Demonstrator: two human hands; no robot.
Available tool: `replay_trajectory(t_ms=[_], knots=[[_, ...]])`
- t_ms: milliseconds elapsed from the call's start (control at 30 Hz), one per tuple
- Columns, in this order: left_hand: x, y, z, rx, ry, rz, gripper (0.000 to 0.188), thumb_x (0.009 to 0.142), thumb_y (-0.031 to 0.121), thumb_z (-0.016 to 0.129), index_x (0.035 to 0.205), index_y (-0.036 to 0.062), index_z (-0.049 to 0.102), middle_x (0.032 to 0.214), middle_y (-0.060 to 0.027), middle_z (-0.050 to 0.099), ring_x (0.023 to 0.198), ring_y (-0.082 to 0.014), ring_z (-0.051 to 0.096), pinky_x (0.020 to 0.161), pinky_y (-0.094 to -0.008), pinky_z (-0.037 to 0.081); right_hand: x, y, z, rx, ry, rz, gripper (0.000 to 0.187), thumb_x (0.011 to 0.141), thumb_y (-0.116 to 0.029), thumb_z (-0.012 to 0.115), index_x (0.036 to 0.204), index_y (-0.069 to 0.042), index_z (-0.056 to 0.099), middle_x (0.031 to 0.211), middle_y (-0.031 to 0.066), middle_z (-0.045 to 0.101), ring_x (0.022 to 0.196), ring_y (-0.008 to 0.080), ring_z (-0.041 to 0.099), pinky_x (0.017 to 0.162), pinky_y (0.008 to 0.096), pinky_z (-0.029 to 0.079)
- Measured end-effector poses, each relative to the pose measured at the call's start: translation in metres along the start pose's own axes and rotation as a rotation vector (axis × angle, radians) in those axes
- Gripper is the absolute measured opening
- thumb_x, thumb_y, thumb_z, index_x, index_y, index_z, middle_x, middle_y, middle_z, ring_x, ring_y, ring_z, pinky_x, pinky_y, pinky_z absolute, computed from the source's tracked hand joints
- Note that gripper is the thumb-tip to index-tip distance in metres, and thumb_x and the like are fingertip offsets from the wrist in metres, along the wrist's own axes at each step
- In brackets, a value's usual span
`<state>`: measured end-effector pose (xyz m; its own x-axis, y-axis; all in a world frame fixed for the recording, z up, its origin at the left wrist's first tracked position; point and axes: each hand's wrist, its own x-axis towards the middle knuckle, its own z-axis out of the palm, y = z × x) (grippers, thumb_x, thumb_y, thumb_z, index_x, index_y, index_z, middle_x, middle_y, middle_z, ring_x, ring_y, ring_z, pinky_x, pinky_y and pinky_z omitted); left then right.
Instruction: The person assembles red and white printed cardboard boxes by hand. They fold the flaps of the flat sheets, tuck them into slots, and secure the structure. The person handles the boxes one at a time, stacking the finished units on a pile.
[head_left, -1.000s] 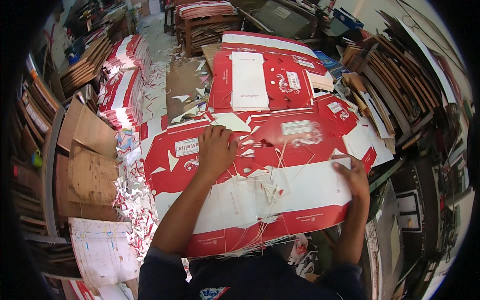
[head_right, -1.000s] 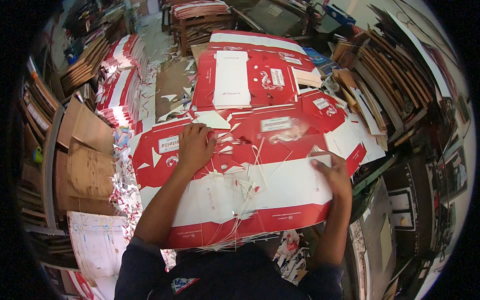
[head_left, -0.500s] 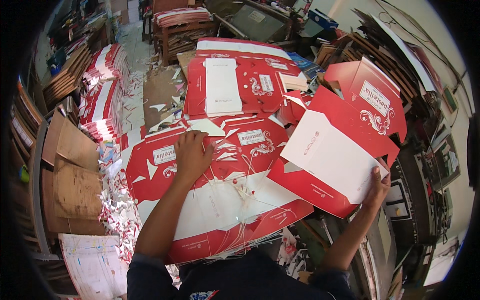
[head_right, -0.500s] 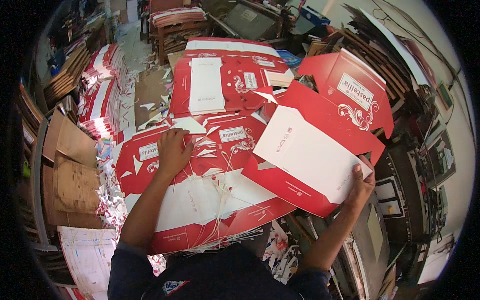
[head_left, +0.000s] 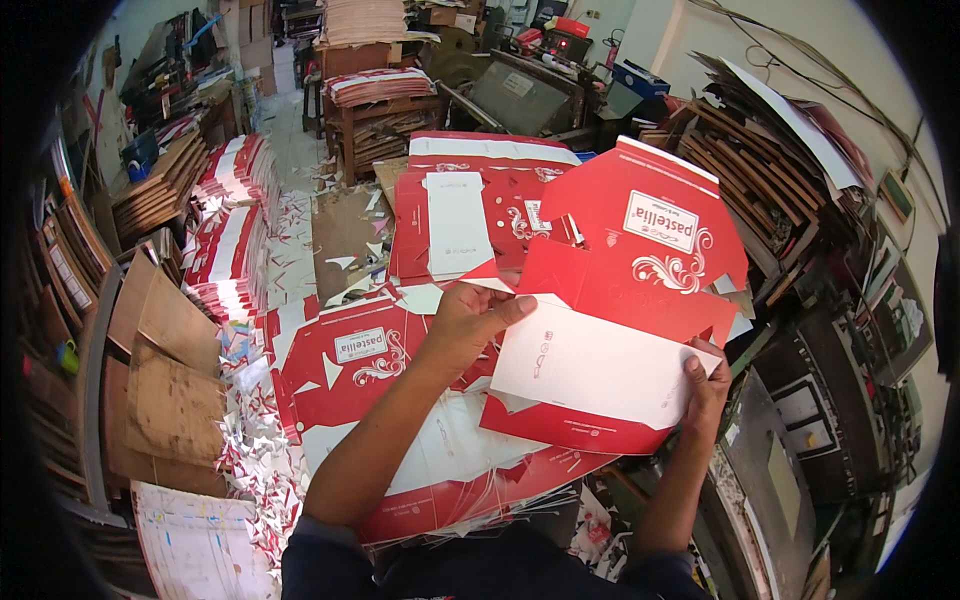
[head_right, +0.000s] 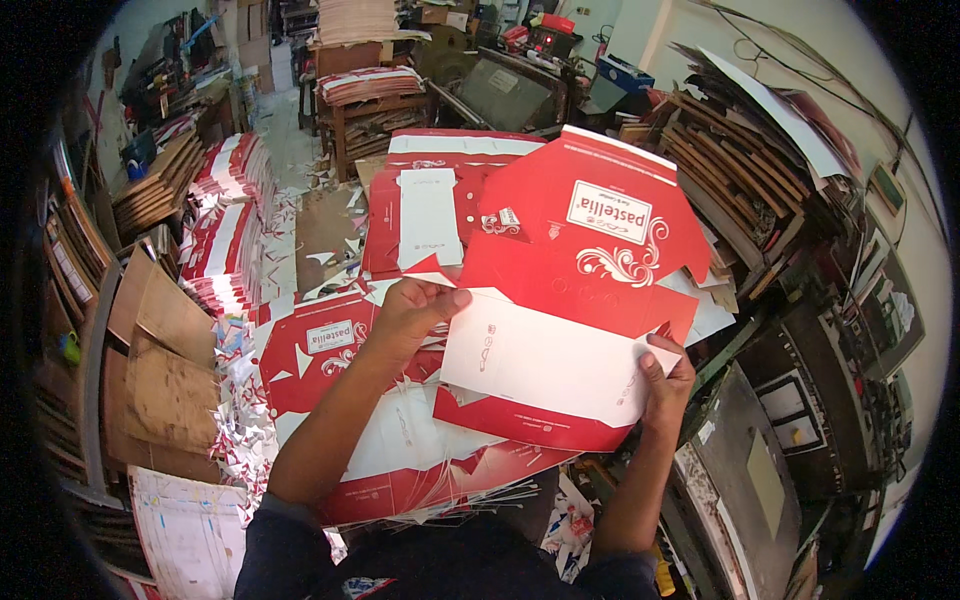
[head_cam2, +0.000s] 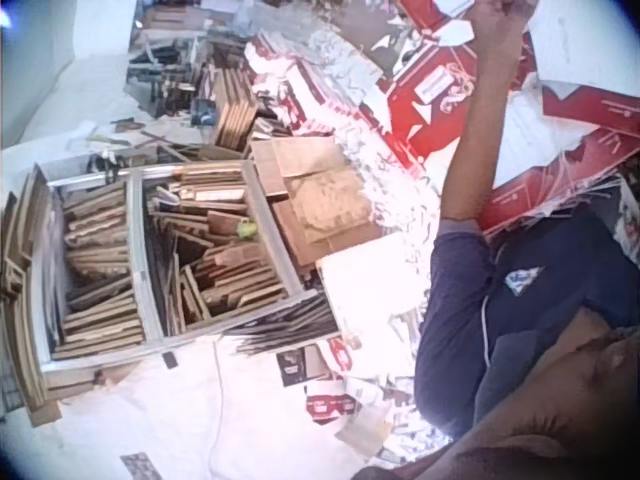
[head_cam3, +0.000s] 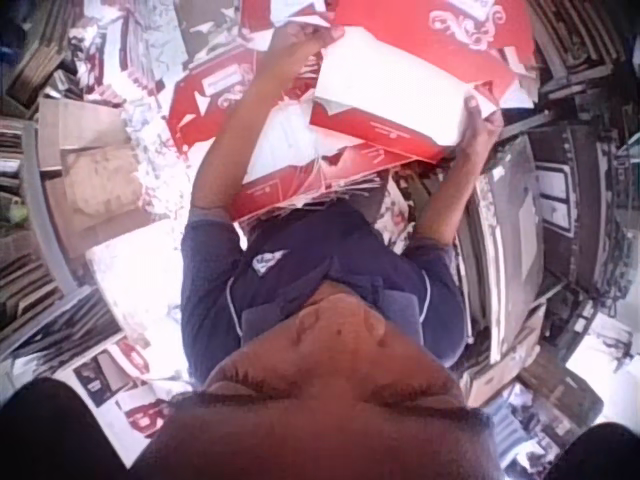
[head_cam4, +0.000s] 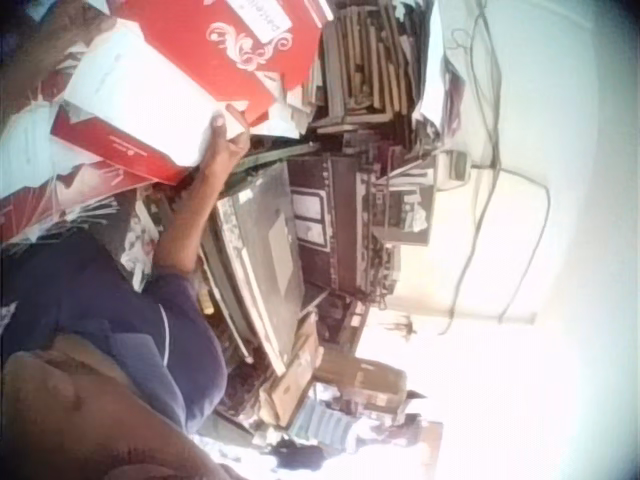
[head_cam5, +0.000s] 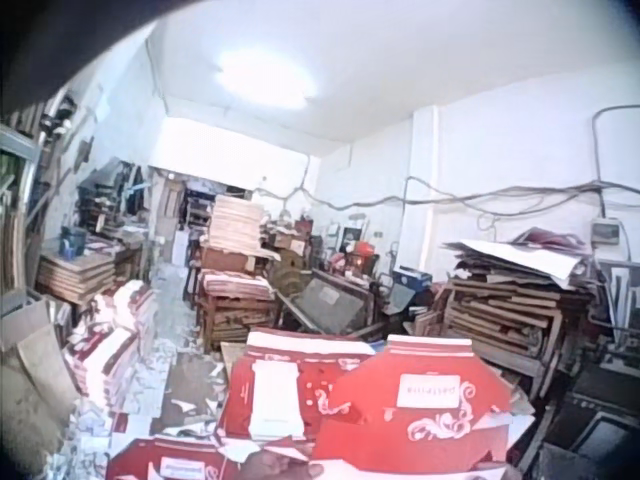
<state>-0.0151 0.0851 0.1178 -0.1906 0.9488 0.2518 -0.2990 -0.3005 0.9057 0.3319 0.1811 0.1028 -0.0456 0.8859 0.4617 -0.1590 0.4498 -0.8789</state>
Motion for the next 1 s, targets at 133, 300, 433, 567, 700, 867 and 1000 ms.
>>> replay_trajectory(t_ms=[133, 300, 433, 567, 700, 867, 1000], knots=[[-0.007, 0.006, 0.021, -0.083, 0.088, -0.023, 0.035, 0.084, 0.015, 0.081, 0.11, -0.0017, 0.065, 0.101, -0.0098, 0.071, 0.09, -0.0145, 0.068, 0.078, -0.0282, 0.056, -0.007, 0.002, 0.013, 0.021, -0.05, 0.019, 0.038, 0.081, -0.021, 0.084, 0.108, -0.001, 0.069, 0.094, 0.0055, 0.07, 0.083, 0.0139, 0.063, 0.076, 0.0279, 0.051], [-0.008, -0.004, 0.024, 0.036, 0.22, 0.088, 0.027, 0.086, 0.018, 0.079, 0.102, 0.0001, 0.067, 0.093, -0.0057, 0.07, 0.082, -0.0107, 0.065, 0.072, -0.0264, 0.052, -0.014, 0.004, 0.026, 0.011, -0.041, 0.028, 0.037, 0.081, -0.022, 0.085, 0.107, 0.0, 0.07, 0.094, 0.0062, 0.07, 0.082, 0.0137, 0.064, 0.076, 0.0272, 0.051], [-0.006, -0.019, 0.011, 0.313, 0.355, 0.183, 0.026, 0.09, 0.02, 0.075, 0.105, 0.0008, 0.066, 0.097, -0.0066, 0.07, 0.083, -0.0113, 0.066, 0.071, -0.0258, 0.053, -0.018, 0.001, 0.03, -0.045, -0.049, 0.014, 0.035, 0.081, -0.021, 0.084, 0.106, 0.0, 0.071, 0.093, 0.0062, 0.071, 0.082, 0.0133, 0.064, 0.076, 0.0268, 0.05], [-0.01, -0.013, 0.011, 0.2, 0.289, 0.169, 0.028, 0.091, 0.023, 0.073, 0.105, -0.0012, 0.068, 0.091, -0.0041, 0.071, 0.081, -0.0085, 0.064, 0.07, -0.0252, 0.051, -0.019, -0.007, 0.039, -0.065, -0.028, 0.015, 0.036, 0.081, -0.022, 0.084, 0.106, -0.001, 0.07, 0.092, 0.0035, 0.068, 0.08, 0.0118, 0.062, 0.075, 0.0261, 0.049], [-0.019, 0.0, 0.0, 0.365, 0.322, -0.03, 0.031, 0.091, 0.022, 0.073, 0.109, -0.0029, 0.069, 0.091, -0.0069, 0.072, 0.08, -0.009, 0.065, 0.069, -0.0258, 0.052, -0.018, -0.008, 0.04, -0.07, -0.047, 0.043, 0.033, 0.083, -0.021, 0.083, 0.106, 0.0, 0.071, 0.09, 0.0031, 0.069, 0.079, 0.0108, 0.062, 0.073, 0.0247, 0.049], [-0.025, 0.02, -0.015, 0.457, 0.232, -0.127, 0.026, 0.09, 0.021, 0.073, 0.096, -0.0047, 0.072, 0.081, -0.0052, 0.07, 0.069, -0.0087, 0.063, 0.061, -0.026, 0.049, -0.02, -0.017, 0.048, -0.1, -0.082, 0.045, 0.025, 0.085, -0.012, 0.08, 0.106, 0.0, 0.073, 0.089, 0.0049, 0.072, 0.074, 0.0099, 0.063, 0.069, 0.0248, 0.051], [-0.029, 0.028, -0.023, 0.565, 0.261, -0.233, 0.026, 0.088, 0.023, 0.075, 0.092, -0.0025, 0.071, 0.074, -0.0022, 0.066, 0.061, -0.0068, 0.057, 0.054, -0.0244, 0.044, -0.017, -0.018, 0.049, -0.165, -0.14, 0.005, 0.024, 0.085, -0.013, 0.08, 0.104, 0.0, 0.073, 0.09, 0.0046, 0.072, 0.077, 0.0098, 0.063, 0.071, 0.0246, 0.05]])
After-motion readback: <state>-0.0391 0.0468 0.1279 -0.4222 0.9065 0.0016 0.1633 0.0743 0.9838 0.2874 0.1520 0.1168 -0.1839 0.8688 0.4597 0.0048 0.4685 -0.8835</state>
